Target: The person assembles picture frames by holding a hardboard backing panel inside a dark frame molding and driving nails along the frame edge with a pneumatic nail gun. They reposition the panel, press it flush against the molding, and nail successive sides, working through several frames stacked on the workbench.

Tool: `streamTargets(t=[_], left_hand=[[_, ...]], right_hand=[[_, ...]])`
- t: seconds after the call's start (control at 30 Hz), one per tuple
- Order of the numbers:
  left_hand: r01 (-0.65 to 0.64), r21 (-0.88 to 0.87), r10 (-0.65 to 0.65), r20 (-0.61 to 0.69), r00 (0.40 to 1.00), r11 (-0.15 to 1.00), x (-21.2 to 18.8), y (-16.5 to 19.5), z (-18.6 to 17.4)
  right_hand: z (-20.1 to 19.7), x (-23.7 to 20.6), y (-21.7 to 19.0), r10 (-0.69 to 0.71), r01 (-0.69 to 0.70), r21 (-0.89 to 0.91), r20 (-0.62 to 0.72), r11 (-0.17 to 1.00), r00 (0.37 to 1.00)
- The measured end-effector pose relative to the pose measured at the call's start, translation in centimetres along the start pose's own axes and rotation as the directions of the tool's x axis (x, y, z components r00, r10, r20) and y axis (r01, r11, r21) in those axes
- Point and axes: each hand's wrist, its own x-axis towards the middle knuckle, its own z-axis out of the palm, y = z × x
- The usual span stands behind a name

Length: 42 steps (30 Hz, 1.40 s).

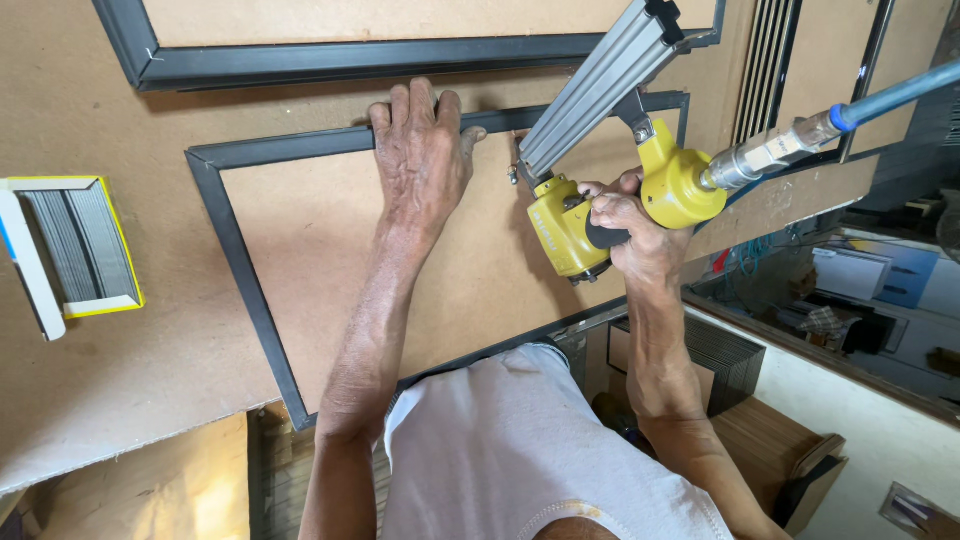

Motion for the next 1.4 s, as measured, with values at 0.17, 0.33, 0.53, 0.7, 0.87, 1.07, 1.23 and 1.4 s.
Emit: streamTargets(t=[0.17, 0.33, 0.53, 0.7, 0.87, 1.07, 1.23, 1.4], left_hand=[[-0.022, -0.02, 0.023, 0.018, 1.0, 1.0, -0.5, -0.2, 0.0], [-0.112, 0.082, 0.12, -0.097, 0.988, 0.99, -2.4, -4.3, -4.3], [-0.078, 0.053, 0.084, -0.122, 0.989, 0.996, -4.5, -9.6, -11.0], [-0.067, 0.014, 0.068, -0.056, 0.996, 0.998, -3.3, -10.5, -11.6], [-0.066, 0.041, 0.068, -0.061, 0.996, 0.997, -3.1, -11.1, -11.4], [-0.072, 0.062, 0.076, -0.065, 0.995, 0.995, -3.0, -11.1, -10.9], [-0.064, 0.065, 0.068, -0.067, 0.995, 0.996, -3.3, -11.3, -10.3], [-0.039, 0.07, 0.042, -0.036, 0.998, 0.997, -3.5, -11.2, -10.2]], right_hand=[[0.9, -1.7, 0.1, 0.0, 0.0, 0.002, -0.041, 1.0, 0.999], [4.4, -3.8, 0.3, 0.004, -0.005, 0.012, 0.051, 1.0, 0.999], [10.3, -4.5, 0.6, 0.037, -0.044, 0.056, 0.107, 0.997, 0.994], [14.3, -4.4, 0.3, 0.056, -0.064, 0.056, 0.141, 0.996, 0.988], [16.3, -4.3, 0.1, 0.067, -0.07, 0.021, 0.111, 0.997, 0.992], [17.0, -4.1, -0.3, 0.056, -0.058, 0.01, 0.12, 0.998, 0.991], [16.6, -4.3, 0.0, 0.048, -0.046, -0.016, 0.126, 0.999, 0.991], [14.8, -4.3, 0.8, 0.056, -0.065, 0.032, 0.227, 0.997, 0.972]])
